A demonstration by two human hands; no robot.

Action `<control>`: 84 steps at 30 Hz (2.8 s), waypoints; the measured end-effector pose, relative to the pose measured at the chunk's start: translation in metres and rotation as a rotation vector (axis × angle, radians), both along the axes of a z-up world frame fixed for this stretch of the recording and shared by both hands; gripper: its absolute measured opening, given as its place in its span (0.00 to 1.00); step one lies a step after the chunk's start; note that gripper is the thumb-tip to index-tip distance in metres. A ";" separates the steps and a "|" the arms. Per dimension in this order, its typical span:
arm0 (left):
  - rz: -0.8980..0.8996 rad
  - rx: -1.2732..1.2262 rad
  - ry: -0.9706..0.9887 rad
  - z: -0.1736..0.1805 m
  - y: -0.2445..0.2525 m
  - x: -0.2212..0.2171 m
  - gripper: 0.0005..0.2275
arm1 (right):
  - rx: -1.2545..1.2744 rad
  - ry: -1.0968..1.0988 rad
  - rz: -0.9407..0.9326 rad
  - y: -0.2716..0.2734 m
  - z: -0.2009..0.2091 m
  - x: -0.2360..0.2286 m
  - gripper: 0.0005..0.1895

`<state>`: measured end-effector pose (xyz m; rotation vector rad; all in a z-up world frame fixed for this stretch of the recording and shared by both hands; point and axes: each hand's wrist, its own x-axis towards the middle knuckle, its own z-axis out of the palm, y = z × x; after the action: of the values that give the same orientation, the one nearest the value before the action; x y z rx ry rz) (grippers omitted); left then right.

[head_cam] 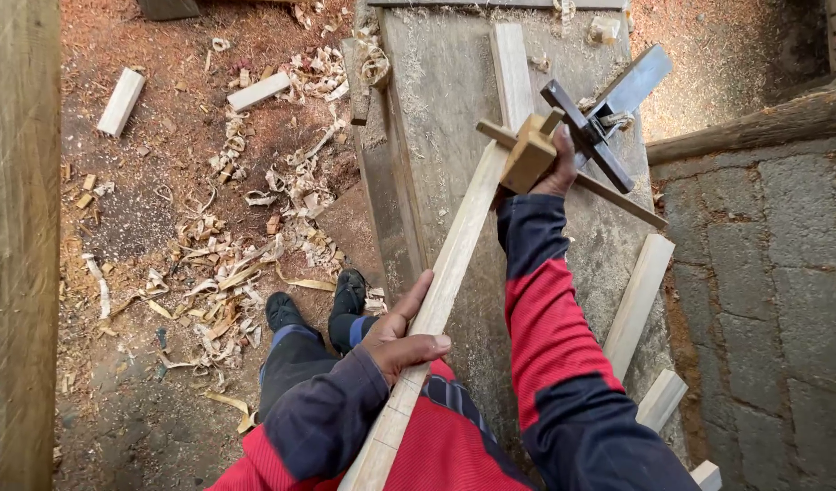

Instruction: Using a marking gauge to scribe lines on wood planks for joinery.

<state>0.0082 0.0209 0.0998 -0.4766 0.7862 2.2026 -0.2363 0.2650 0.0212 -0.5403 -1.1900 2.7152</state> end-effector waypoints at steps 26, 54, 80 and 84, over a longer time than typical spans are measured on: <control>0.022 -0.028 0.013 -0.009 0.010 0.007 0.47 | 0.196 -0.034 -0.118 -0.010 -0.008 0.010 0.27; 0.103 0.126 -0.287 -0.057 0.017 0.035 0.47 | 0.284 -0.208 0.034 -0.028 -0.065 0.062 0.31; 0.104 0.165 -0.282 -0.062 0.014 0.040 0.46 | 0.437 -0.213 0.029 -0.033 -0.059 0.060 0.32; 0.114 0.187 -0.257 -0.072 0.017 0.055 0.46 | 0.438 -0.237 0.058 -0.026 -0.070 0.050 0.27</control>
<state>0.0636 0.0376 0.0277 -0.7069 0.4211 2.2348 -0.1861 0.2392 -0.0489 -0.7819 -1.8177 2.3657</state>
